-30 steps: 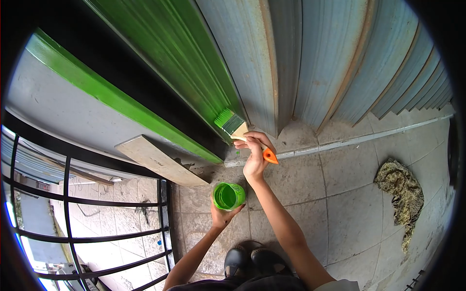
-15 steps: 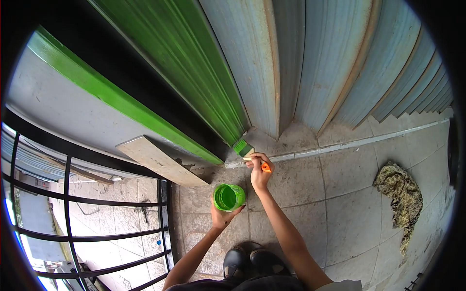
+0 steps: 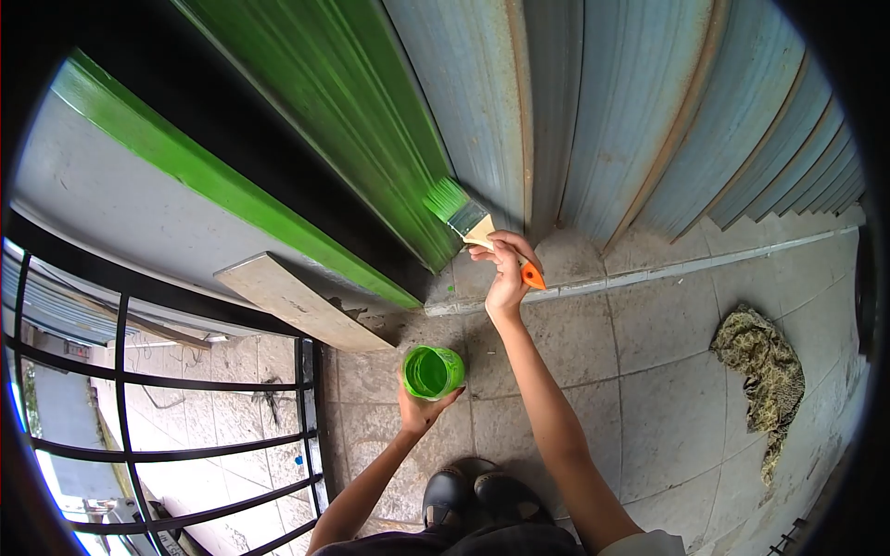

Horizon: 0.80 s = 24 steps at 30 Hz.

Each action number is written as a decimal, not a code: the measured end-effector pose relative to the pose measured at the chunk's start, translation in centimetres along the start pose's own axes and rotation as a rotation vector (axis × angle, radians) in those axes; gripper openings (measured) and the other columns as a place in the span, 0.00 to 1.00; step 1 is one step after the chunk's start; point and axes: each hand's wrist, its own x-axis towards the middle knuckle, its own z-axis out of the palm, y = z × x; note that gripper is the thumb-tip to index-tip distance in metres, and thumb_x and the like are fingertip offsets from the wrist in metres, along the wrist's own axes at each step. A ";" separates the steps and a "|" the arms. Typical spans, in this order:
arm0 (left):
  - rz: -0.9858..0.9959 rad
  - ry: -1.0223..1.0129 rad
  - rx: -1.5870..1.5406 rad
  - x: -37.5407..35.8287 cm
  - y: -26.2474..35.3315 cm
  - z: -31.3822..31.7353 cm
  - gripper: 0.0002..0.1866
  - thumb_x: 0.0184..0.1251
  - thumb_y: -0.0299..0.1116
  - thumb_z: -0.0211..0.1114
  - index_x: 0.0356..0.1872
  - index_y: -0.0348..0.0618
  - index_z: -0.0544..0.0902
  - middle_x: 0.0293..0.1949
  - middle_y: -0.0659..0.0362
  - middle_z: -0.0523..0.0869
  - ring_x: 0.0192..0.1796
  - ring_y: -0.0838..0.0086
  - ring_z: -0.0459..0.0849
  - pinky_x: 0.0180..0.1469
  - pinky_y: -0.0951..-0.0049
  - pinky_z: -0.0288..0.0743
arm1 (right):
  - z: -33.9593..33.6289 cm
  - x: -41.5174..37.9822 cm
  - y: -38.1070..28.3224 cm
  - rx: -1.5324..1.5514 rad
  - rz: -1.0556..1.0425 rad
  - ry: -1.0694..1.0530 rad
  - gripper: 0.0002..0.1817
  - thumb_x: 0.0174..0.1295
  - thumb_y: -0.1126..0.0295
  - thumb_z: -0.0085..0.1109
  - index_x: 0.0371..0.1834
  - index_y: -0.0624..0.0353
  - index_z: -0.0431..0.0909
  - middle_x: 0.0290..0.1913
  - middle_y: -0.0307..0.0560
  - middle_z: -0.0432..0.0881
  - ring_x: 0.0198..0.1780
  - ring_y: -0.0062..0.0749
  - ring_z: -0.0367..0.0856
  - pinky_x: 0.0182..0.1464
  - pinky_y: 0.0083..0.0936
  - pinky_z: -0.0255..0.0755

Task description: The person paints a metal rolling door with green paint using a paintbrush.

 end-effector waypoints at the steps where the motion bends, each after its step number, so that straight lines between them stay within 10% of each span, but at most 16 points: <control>1: 0.015 0.010 -0.003 0.2 -0.2 0.2 0.33 0.40 0.39 0.83 0.48 0.36 0.77 0.44 0.54 0.84 0.45 0.68 0.83 0.50 0.67 0.77 | -1.0 0.3 1.5 -0.007 0.006 0.006 0.08 0.61 0.76 0.51 0.33 0.73 0.77 0.30 0.54 0.83 0.26 0.34 0.84 0.30 0.24 0.80; 9: 0.046 0.018 0.043 0.1 0.0 0.0 0.32 0.41 0.38 0.83 0.48 0.37 0.77 0.43 0.54 0.84 0.44 0.68 0.83 0.50 0.68 0.77 | -5.7 -3.6 4.5 -0.374 0.154 0.073 0.05 0.61 0.79 0.53 0.33 0.68 0.79 0.29 0.48 0.83 0.26 0.30 0.84 0.29 0.20 0.78; 24: 0.028 0.019 0.045 -0.2 -1.4 0.4 0.32 0.41 0.37 0.83 0.47 0.36 0.77 0.43 0.55 0.84 0.44 0.71 0.83 0.49 0.69 0.77 | -2.7 -0.2 1.7 -0.093 0.033 -0.017 0.07 0.61 0.77 0.52 0.33 0.71 0.78 0.28 0.49 0.82 0.26 0.29 0.83 0.30 0.21 0.77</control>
